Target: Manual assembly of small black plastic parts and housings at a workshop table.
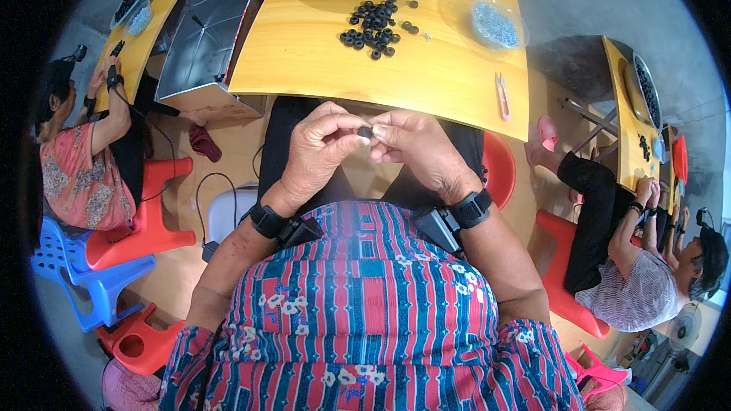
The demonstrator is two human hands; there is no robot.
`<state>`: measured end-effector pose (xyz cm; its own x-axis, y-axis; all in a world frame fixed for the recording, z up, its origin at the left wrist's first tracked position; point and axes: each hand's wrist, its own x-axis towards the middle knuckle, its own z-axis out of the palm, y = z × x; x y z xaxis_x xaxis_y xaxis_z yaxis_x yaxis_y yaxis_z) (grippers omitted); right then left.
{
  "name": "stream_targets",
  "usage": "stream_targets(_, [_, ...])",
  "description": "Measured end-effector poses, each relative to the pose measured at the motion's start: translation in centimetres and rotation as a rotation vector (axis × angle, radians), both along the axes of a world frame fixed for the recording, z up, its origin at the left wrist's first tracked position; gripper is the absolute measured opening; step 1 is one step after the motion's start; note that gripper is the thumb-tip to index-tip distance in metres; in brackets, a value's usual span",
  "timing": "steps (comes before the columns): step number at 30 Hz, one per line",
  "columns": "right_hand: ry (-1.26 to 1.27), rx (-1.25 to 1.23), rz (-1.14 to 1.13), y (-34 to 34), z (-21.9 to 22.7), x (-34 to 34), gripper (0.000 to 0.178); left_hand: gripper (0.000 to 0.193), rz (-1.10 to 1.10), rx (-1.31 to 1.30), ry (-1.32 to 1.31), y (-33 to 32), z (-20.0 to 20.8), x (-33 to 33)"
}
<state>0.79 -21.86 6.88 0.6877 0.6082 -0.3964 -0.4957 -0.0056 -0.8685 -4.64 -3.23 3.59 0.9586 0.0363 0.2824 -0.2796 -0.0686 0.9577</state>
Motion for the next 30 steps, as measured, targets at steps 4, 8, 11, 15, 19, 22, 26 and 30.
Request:
stream_targets(4, [0.022, 0.034, 0.071, -0.4, 0.4, 0.2, 0.032, 0.018, -0.020, 0.034, -0.032, 0.0, 0.0, 0.0])
stream_targets(8, [0.066, 0.111, 0.127, -0.4, 0.1, 0.1, 0.027, 0.018, -0.054, -0.031, -0.016, -0.1, 0.0, -0.1])
stream_targets(11, [0.066, 0.102, 0.137, -0.3, 0.2, 0.0, 0.024, 0.020, -0.073, -0.035, -0.018, 0.1, -0.5, 0.0])
stream_targets(15, [0.001, 0.127, 0.182, 0.0, 0.8, -0.2, 0.024, 0.023, -0.118, -0.040, -0.014, 0.1, -0.6, -0.1])
stream_targets(19, [-0.060, 0.113, 0.210, 0.1, 0.8, -0.3, 0.026, 0.023, -0.148, -0.042, 0.037, 0.2, -0.3, -0.1])
stream_targets(22, [-0.133, 0.059, 0.243, 0.3, 1.0, -0.4, 0.028, 0.021, -0.128, -0.045, 0.033, 0.1, -0.3, -0.1])
stream_targets(26, [-0.144, 0.050, 0.229, 0.3, 0.8, -0.5, 0.028, 0.021, -0.111, -0.014, -0.005, 0.2, 0.1, 0.1])
stream_targets(30, [-0.120, 0.015, 0.203, 0.7, 1.4, -0.8, 0.027, 0.021, -0.109, 0.037, -0.015, 0.3, 0.4, 0.1])
